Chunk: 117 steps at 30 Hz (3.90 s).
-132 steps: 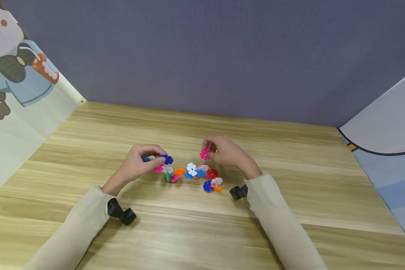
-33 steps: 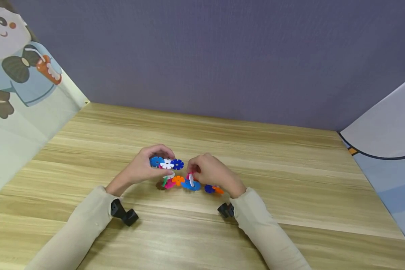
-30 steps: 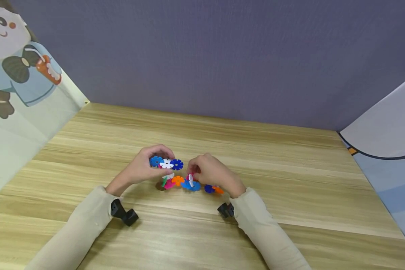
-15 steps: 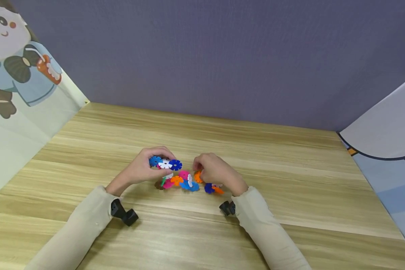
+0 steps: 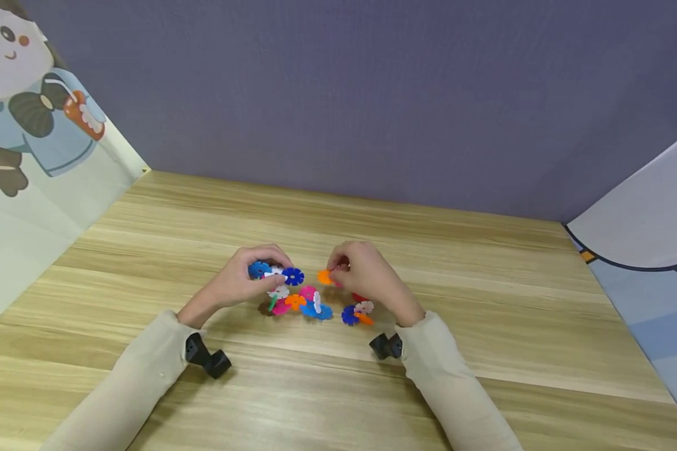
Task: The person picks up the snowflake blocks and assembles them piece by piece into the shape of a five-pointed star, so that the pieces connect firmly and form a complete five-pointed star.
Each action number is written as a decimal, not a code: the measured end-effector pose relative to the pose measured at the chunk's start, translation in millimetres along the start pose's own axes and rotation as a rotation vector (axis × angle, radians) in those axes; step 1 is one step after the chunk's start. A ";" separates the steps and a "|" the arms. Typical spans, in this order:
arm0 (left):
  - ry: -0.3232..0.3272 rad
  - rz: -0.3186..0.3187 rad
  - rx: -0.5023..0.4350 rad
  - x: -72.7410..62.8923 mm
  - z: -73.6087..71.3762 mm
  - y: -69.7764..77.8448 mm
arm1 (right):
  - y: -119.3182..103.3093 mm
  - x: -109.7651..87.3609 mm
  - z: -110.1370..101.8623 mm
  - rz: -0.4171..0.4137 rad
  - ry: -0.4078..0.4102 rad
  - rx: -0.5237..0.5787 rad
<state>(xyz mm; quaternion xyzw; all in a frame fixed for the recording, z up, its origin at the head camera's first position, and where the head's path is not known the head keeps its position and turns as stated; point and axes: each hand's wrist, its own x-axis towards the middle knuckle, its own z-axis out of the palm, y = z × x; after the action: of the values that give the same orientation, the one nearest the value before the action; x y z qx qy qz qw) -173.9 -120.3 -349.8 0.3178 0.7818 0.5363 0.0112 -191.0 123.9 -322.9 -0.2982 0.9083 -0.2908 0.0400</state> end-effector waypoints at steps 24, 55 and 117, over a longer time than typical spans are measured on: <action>0.049 -0.039 0.044 1.7 0.6 -2.3 | -24.2 5.3 20.2 0.180 0.362 0.743; 0.213 -0.063 0.043 14.6 0.5 -1.5 | -18.0 17.7 18.5 0.220 0.336 0.758; 0.190 -0.069 -0.064 2.2 3.6 5.3 | -26.1 -0.3 29.0 0.054 0.263 0.802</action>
<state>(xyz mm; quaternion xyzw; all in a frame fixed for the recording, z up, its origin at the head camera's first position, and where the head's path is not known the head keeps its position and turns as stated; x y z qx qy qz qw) -171.8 -115.0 -346.2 0.2378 0.7724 0.5879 -0.0342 -170.1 92.4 -332.5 -0.1955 0.7280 -0.6556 0.0442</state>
